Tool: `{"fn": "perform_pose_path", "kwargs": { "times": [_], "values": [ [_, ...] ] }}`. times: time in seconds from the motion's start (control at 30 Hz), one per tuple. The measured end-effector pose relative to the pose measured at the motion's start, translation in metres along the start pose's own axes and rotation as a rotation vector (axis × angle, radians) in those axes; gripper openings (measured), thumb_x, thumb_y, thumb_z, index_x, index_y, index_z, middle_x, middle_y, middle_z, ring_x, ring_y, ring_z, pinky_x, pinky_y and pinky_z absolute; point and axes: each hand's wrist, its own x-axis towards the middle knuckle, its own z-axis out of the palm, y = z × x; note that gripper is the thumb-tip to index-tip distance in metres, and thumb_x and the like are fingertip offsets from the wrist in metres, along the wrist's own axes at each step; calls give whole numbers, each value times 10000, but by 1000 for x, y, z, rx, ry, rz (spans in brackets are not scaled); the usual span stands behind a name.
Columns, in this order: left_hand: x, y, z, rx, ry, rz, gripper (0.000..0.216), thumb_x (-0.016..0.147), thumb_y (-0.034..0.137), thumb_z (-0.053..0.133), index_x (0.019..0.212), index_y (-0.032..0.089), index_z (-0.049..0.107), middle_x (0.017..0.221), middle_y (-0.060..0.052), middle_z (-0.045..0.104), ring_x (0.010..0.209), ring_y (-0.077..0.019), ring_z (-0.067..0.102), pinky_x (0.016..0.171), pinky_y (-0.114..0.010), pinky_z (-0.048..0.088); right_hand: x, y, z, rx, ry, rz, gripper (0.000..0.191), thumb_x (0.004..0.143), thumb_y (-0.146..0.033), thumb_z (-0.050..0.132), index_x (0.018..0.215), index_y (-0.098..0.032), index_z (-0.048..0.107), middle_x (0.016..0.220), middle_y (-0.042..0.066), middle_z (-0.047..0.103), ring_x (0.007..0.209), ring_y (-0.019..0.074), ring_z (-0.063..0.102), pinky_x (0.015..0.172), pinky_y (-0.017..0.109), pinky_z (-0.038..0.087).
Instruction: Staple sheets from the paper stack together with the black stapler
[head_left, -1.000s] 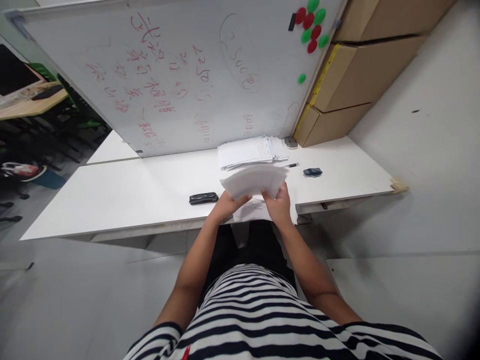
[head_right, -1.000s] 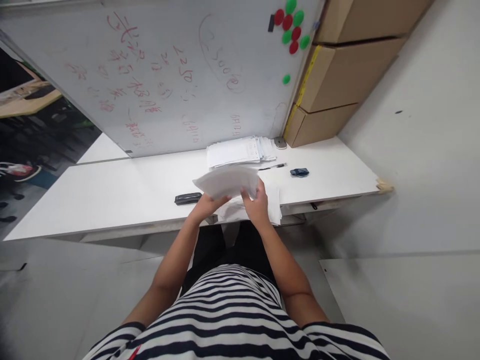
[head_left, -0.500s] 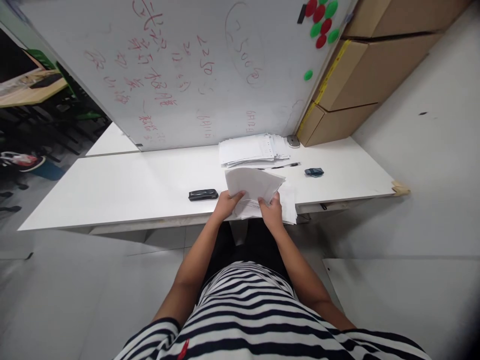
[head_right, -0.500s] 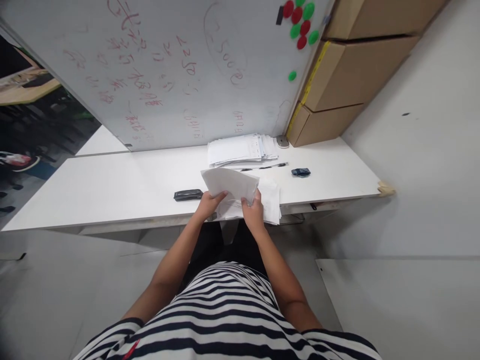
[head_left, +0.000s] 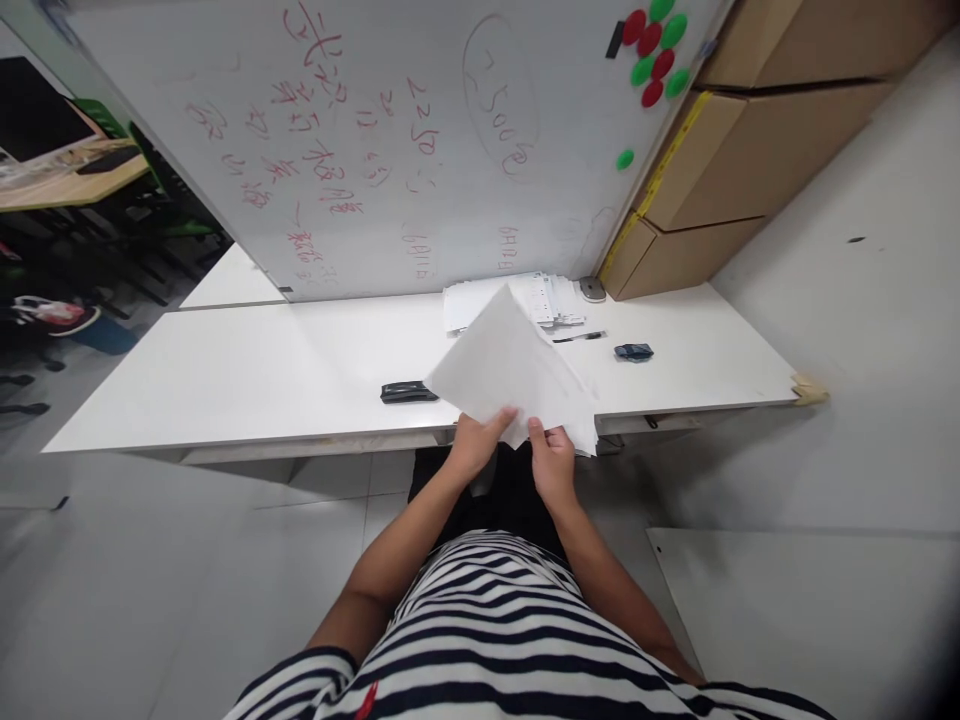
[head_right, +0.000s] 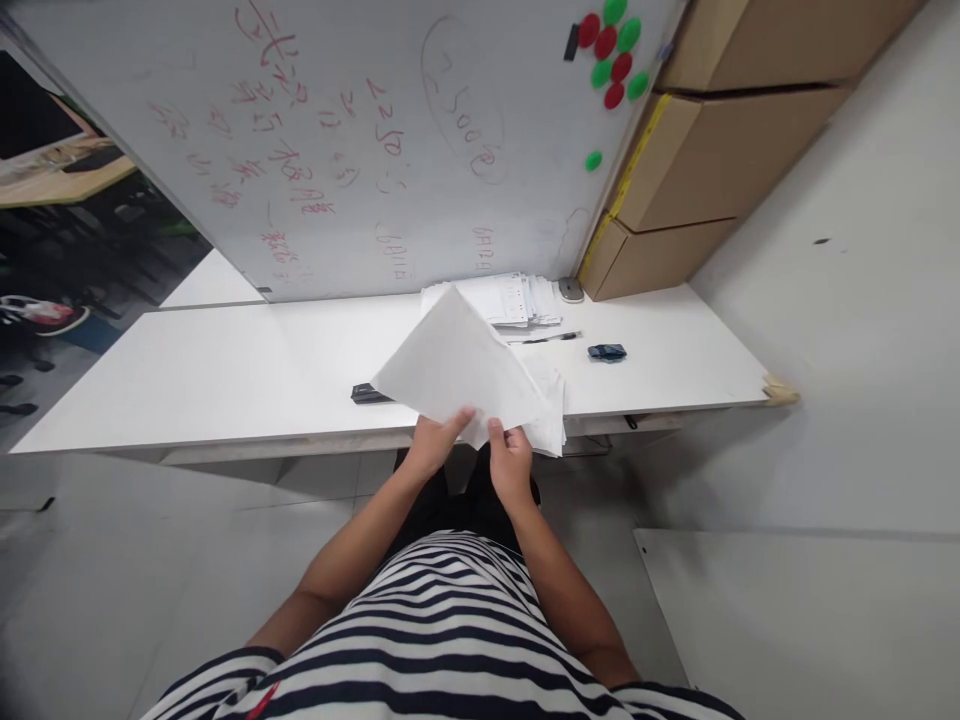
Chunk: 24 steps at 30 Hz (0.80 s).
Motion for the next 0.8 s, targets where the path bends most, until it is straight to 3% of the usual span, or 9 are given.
{"fn": "perform_pose_path", "kwargs": {
  "times": [0.1,0.17,0.27,0.37,0.5,0.63,0.8],
  "values": [
    [13,1,-37,457,-44,253,569,723,426,737,1223,209,575,1345,-127,528,1317,-293,407,1102,-443,309,5,4,-21,-56,114,-10,405,814,-551,581,880,-161,666,907,70,718,909,228,630,878,376,465],
    [31,-2,-72,744,-18,350,479,809,374,652,1258,244,545,1396,-99,487,1380,-283,310,1132,-453,246,7,11,-38,-72,189,-1,403,807,-545,589,881,-157,671,913,75,722,930,236,635,888,379,463],
    [60,-12,-121,1095,-15,295,498,804,331,643,1281,248,528,1401,-108,488,1381,-344,285,1100,-502,250,7,23,-59,-66,256,22,437,797,-544,593,953,-143,671,978,97,723,984,251,634,905,392,463],
    [79,-22,-148,1163,-137,147,391,813,383,609,1173,231,597,1198,-102,628,1153,-318,520,943,-427,403,2,33,-71,-61,278,65,477,788,-553,591,1016,-143,675,1015,109,723,1013,265,632,907,407,470],
    [86,-27,-141,1073,-237,160,331,812,418,588,1087,239,628,1106,-51,663,1009,-259,577,829,-352,437,-1,41,-79,-80,252,113,475,769,-561,608,983,-146,696,973,103,735,986,282,646,891,426,480],
    [85,-26,-119,1003,-359,242,337,805,426,588,1084,244,633,1093,-44,662,1003,-249,570,839,-343,427,2,40,-87,-69,75,193,478,738,-565,652,957,-143,707,957,102,742,941,295,661,854,437,497],
    [87,-25,-113,909,-357,214,356,793,438,594,1083,235,636,1110,-47,656,1018,-248,561,858,-348,434,3,34,-88,12,-101,248,502,733,-550,675,1042,-156,701,1039,101,732,972,297,660,862,445,503]
  ]
}}
